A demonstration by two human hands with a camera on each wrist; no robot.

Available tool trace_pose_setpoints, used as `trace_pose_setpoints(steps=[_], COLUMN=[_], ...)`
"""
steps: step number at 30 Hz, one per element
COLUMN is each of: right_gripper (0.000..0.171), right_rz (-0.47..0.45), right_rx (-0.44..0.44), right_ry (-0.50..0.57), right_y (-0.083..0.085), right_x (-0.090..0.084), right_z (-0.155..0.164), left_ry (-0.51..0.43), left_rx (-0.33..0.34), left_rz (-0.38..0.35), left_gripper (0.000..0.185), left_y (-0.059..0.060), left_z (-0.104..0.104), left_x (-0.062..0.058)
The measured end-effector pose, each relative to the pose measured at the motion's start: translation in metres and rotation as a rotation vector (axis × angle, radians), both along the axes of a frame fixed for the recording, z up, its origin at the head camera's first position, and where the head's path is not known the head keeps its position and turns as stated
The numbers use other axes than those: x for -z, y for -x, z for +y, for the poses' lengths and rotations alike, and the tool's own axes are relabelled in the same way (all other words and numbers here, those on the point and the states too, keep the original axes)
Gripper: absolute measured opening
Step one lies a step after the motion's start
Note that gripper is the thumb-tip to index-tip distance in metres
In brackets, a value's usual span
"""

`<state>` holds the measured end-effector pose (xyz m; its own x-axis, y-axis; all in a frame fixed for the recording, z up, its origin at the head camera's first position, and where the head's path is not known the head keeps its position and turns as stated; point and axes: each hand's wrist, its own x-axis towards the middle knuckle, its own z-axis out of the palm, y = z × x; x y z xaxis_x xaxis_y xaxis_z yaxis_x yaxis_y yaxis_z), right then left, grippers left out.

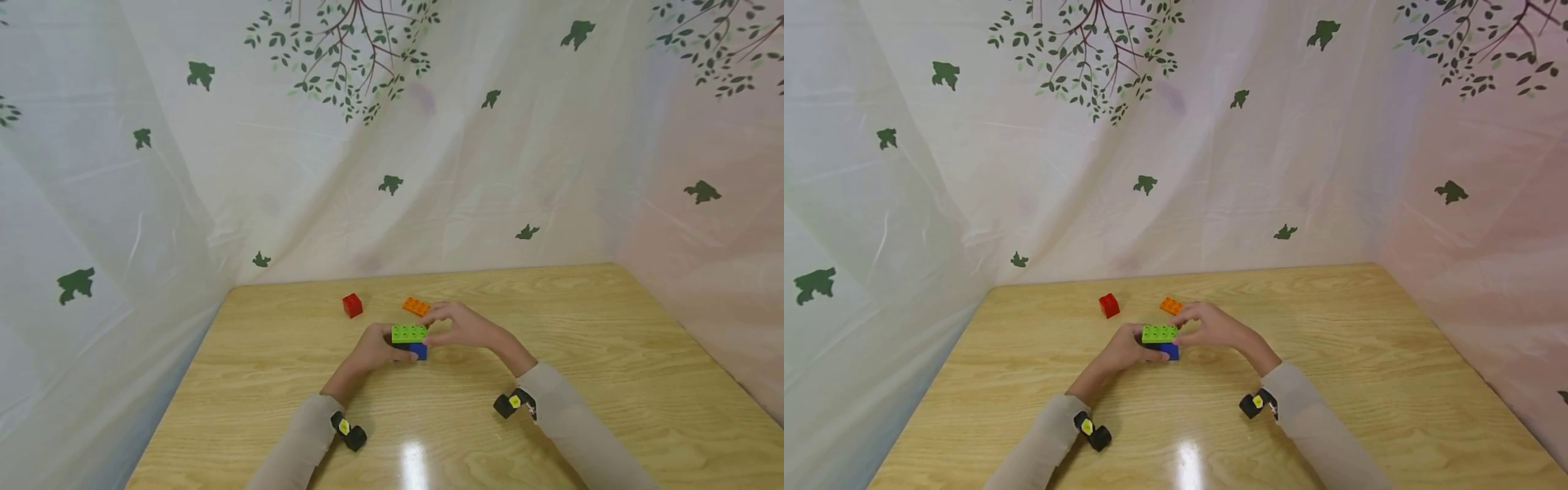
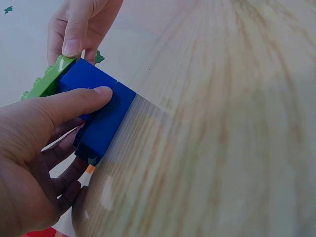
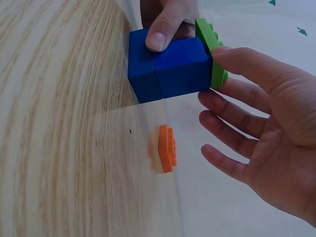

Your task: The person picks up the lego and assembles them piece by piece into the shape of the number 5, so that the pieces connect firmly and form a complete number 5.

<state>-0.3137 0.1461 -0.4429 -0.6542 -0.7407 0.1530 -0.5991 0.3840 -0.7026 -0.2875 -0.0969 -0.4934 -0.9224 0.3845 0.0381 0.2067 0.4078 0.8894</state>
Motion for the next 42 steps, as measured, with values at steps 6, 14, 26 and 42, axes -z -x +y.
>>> trace_pose_setpoints(steps=[6,14,26,42], right_gripper=[0.034,0.033,0.031,0.030], right_rz=[0.018,0.051,0.055,0.076], right_rx=[0.003,0.007,0.031,0.045], right_ry=[-0.009,-0.017,-0.019,-0.011], right_y=[-0.0001,-0.0017,-0.0041,-0.0035], right_x=[-0.0012,-0.0018,-0.0003,0.0021], right_z=[-0.0009,-0.0029,-0.0051,-0.0069], left_ry=[0.009,0.007,-0.007,0.004], left_rx=[-0.008,-0.016,-0.022,-0.026], left_rz=[0.003,0.000,-0.009,-0.007], left_gripper=[0.038,0.038,0.037,0.038], left_y=[-0.0002,-0.0004,-0.0010,0.0014], left_z=[-0.0003,-0.0011,-0.0003,0.0001], left_x=[-0.0004,0.0022,0.0035,0.0023])
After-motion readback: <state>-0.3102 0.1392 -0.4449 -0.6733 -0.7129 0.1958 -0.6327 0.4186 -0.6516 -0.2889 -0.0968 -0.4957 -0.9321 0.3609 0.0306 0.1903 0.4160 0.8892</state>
